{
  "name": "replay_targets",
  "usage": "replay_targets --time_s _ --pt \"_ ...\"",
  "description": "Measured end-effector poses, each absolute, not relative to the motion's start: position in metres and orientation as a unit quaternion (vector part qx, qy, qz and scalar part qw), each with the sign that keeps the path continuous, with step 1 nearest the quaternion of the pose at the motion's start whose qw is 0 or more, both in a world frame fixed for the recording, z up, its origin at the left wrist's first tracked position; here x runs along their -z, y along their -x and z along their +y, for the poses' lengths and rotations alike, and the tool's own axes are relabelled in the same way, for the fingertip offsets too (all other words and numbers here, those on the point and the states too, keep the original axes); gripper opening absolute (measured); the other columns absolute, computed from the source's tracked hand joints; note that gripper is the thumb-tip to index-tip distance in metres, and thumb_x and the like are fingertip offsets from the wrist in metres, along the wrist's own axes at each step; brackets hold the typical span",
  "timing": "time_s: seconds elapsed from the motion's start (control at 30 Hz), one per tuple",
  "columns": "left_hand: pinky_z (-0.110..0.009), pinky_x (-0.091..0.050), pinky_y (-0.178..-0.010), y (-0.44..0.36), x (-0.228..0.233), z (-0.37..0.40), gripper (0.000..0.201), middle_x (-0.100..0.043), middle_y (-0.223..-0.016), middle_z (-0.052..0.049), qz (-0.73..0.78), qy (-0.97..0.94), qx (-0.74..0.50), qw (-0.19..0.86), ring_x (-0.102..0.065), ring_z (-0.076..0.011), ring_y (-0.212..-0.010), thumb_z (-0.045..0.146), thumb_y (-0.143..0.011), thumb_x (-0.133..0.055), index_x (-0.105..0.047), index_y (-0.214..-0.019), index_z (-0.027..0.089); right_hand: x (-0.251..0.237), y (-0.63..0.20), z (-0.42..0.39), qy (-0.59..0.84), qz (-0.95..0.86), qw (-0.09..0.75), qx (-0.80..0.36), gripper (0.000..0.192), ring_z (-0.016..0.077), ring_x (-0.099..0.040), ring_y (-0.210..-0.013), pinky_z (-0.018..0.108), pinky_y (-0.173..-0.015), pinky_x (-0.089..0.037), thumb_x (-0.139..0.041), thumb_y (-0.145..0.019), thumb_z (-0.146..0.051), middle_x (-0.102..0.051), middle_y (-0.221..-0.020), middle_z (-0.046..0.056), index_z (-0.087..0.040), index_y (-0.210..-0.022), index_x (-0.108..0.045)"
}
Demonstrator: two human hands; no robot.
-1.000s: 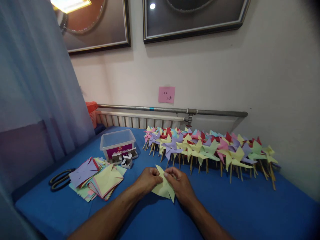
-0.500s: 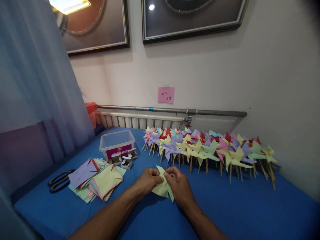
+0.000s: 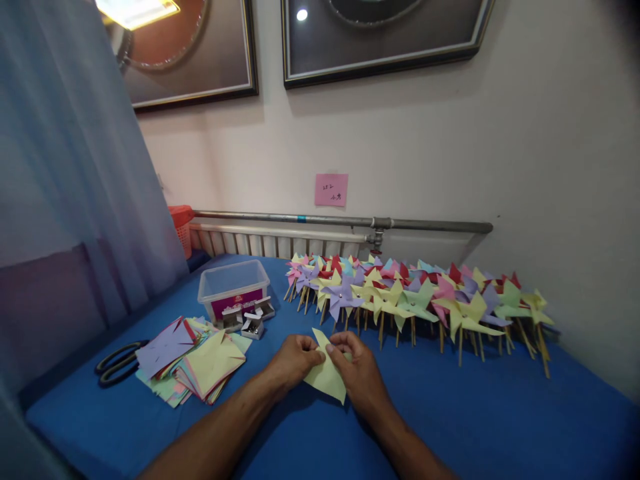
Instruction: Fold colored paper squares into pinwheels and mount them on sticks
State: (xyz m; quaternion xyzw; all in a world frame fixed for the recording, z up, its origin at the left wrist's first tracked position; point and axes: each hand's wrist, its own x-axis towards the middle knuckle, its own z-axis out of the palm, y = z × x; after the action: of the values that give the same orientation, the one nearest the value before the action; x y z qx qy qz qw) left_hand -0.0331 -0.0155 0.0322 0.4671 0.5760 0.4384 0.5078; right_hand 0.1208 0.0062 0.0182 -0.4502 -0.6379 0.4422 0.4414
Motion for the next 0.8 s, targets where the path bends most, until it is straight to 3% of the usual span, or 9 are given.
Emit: replay_targets --time_s 0.2,0.8 --pt "-0.024 -0.026 -0.05 0.0326 -0.0375 -0.0168 0.02 -0.048 -0.049 0.007 0.579 -0.449 -0.445 0.515 -0.037 -0.0081 -0.046 0.022 -0.066 -0.068 -0.05 -0.058 0.02 -0.0185 -0.1276 0.0159 0.446 -0.621 0.433 -0.477 0.037 0.0225 -0.066 -0.069 0.034 -0.063 -0.051 -0.069 -0.069 -0.04 -0.07 -0.082 0.003 -0.022 -0.1 -0.062" --pt "-0.024 -0.025 -0.049 0.0323 -0.0353 -0.0164 0.026 -0.047 -0.047 0.007 0.571 -0.443 -0.464 0.513 -0.036 -0.008 -0.045 0.027 -0.065 -0.072 -0.048 -0.056 0.021 -0.0205 -0.1257 0.0122 0.453 -0.625 0.445 -0.454 0.025 0.0222 -0.068 -0.068 0.031 -0.06 -0.051 -0.066 -0.071 -0.036 -0.072 -0.079 0.003 -0.021 -0.092 -0.064"
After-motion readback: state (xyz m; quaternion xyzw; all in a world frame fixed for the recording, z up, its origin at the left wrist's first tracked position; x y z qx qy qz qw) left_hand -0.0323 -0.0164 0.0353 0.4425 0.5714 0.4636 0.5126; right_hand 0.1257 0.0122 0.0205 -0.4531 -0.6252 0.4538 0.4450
